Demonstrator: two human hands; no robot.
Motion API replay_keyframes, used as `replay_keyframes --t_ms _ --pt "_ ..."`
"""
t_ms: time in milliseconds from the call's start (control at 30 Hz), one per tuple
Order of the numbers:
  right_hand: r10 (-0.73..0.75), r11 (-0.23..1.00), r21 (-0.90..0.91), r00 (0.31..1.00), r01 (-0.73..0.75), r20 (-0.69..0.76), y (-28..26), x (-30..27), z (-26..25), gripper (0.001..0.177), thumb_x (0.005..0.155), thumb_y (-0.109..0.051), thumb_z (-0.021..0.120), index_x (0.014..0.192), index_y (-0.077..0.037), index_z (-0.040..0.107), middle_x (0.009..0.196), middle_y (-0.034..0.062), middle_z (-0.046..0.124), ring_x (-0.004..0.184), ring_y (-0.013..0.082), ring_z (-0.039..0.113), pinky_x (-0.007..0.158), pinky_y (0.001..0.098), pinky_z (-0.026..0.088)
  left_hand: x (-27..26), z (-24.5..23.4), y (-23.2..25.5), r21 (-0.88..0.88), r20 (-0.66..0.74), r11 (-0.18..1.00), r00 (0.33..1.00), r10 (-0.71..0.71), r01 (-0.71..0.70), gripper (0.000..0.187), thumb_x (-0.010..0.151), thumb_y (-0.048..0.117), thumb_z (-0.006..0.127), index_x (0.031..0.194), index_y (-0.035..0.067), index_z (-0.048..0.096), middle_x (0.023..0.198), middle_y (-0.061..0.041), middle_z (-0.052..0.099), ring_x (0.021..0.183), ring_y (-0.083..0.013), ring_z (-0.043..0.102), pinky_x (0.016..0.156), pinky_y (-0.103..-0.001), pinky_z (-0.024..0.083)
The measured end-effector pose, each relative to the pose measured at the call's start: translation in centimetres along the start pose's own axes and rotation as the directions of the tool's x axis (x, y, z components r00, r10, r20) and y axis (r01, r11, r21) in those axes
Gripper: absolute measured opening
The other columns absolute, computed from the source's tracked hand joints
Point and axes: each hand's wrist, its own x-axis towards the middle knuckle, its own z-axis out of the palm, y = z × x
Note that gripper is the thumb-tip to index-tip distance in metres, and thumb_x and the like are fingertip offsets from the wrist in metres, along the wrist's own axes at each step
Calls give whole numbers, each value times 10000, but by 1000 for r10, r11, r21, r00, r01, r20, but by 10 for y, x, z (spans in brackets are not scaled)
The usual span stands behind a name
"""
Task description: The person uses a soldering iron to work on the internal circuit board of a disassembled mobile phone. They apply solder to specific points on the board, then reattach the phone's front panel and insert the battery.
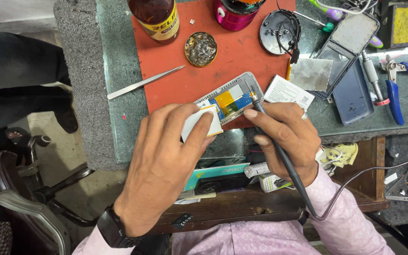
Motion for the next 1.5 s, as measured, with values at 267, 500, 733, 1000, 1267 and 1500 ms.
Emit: replay_keyframes --t_ms 267,500,733,1000,1267,1500 --pt "17 1000 -20 1000 -17 -19 2 -6 -1 297 1014 -124 689 1298 -42 658 1174 140 711 1034 282 688 858 357 536 2 -4 2 -293 4 946 990 -144 138 483 851 120 823 1280 4 635 1198 -135 591 1082 -319 612 877 -426 532" --pt "44 993 -100 976 -66 -212 -1 -4 -24 190 999 54 591 1154 -46 640 1083 103 690 902 246 685 751 323 537 -2 4 14 -603 83 711 915 -395 362 551 841 161 833 1332 39 614 1269 -110 703 1103 -247 725 933 -343 587" --pt "145 893 -418 986 -164 -78 19 26 -73 352 922 -50 833 1168 22 592 1268 153 680 1144 363 555 998 445 451 -13 26 19 -929 353 -219 888 -294 297 613 1032 289 648 1514 -24 432 1377 -250 639 1212 -327 691 1053 -464 591" --pt "200 902 -393 980 -179 13 25 33 -81 387 887 -88 878 1162 -6 619 1072 144 629 1063 360 530 940 437 440 -13 39 28 -816 438 -493 880 -184 303 706 999 319 669 1554 -1 372 1399 -262 603 1263 -358 641 1084 -479 557" --pt "423 894 230 893 -384 -154 27 18 -88 258 1048 26 742 1086 -7 489 996 85 633 945 128 680 851 259 580 -9 50 40 -918 283 -363 906 -317 160 774 956 208 784 1575 -18 378 1413 -255 587 1364 -383 602 1180 -479 497" --pt "671 603 636 737 -481 -80 -37 0 -77 278 960 72 703 1053 -66 480 906 129 692 692 105 630 662 250 519 -2 69 46 -939 169 -337 942 -289 65 897 921 231 841 1621 5 328 1471 -217 588 1404 -324 592 1220 -456 484"
